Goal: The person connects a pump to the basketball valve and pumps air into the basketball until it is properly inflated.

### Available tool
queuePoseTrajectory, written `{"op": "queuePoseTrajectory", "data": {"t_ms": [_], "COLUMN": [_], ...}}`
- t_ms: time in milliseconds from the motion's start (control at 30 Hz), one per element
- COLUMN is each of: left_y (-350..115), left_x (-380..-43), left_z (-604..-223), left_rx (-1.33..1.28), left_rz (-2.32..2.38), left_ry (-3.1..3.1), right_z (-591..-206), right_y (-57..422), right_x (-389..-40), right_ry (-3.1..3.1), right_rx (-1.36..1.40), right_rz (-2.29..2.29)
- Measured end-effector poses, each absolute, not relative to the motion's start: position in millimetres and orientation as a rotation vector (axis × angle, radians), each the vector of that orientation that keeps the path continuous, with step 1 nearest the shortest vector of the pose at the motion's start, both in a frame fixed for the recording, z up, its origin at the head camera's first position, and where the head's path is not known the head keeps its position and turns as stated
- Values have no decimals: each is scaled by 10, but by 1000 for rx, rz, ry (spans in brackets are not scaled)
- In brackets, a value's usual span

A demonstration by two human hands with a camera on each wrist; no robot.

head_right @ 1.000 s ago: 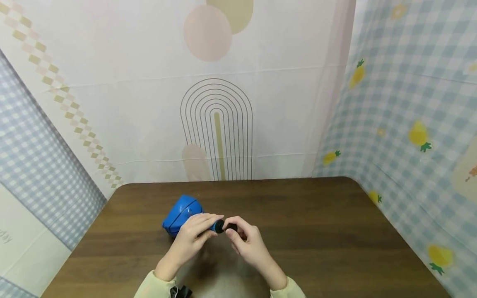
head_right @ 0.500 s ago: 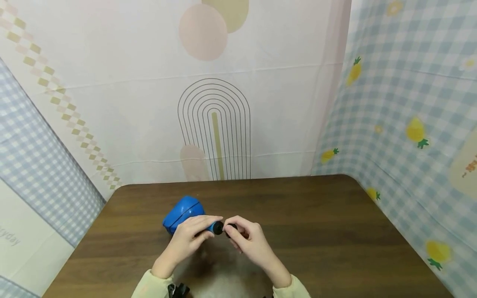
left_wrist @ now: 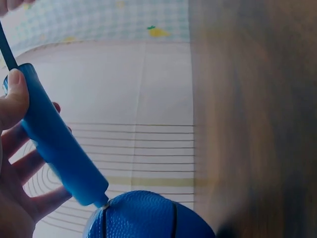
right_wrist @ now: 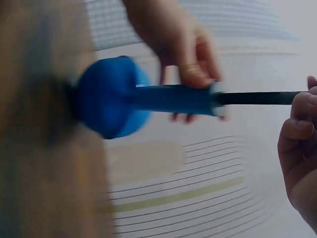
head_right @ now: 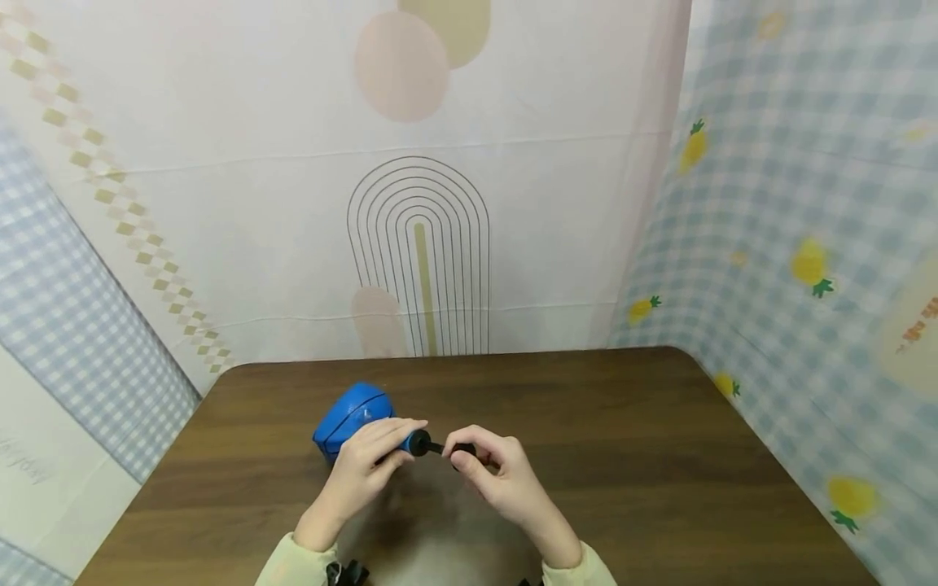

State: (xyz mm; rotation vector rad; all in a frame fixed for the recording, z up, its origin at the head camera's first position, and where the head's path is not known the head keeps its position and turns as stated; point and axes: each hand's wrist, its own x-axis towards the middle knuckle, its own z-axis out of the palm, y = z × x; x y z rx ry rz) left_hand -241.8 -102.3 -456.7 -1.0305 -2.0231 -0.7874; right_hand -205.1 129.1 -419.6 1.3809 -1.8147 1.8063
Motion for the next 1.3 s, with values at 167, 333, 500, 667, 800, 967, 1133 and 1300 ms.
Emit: {"op": "queuePoseTrajectory", "data": {"t_ms": [167, 333, 500, 667, 800, 967, 1133, 1300], "left_y": [-977, -962, -967, -979, -1044, -1103, -1072, -1019], "left_x": [-2380, -2350, -2354, -2388, -2425, -2446, -2448, -2419], "left_z": [-4581, -4578, -4575, -4590, -4605, -4597, -4596, -4565], "left_rx": [-1039, -996, -918, -921, -894, -874, -876, -866], "left_rz": [-698, -624, -641, -715, -761, -801, -804, -773], "left_ry": [-2009, -2053, -2121, -2132, -2133, -2154, -2089, -2028], "right_z": [-4437, -4547, -4474, -4324, -4156, -3975, -3975, -4073], "right_y": [1168, 1079, 1085, 1153, 1242, 1340, 1300, 1231], "right_x": [-2163, -2218, -2200, -2143, -2054, -1921, -1886, -1944], "right_ry": [-1864, -1945, -2097, -2103, -2042, -2042, -1975, -1961], "right_rx": [1331, 1283, 1188, 1182, 1252, 1312, 1312, 1302], "right_rz": [1975, 2015, 1967, 1969, 1907, 1661, 1460, 1466]}}
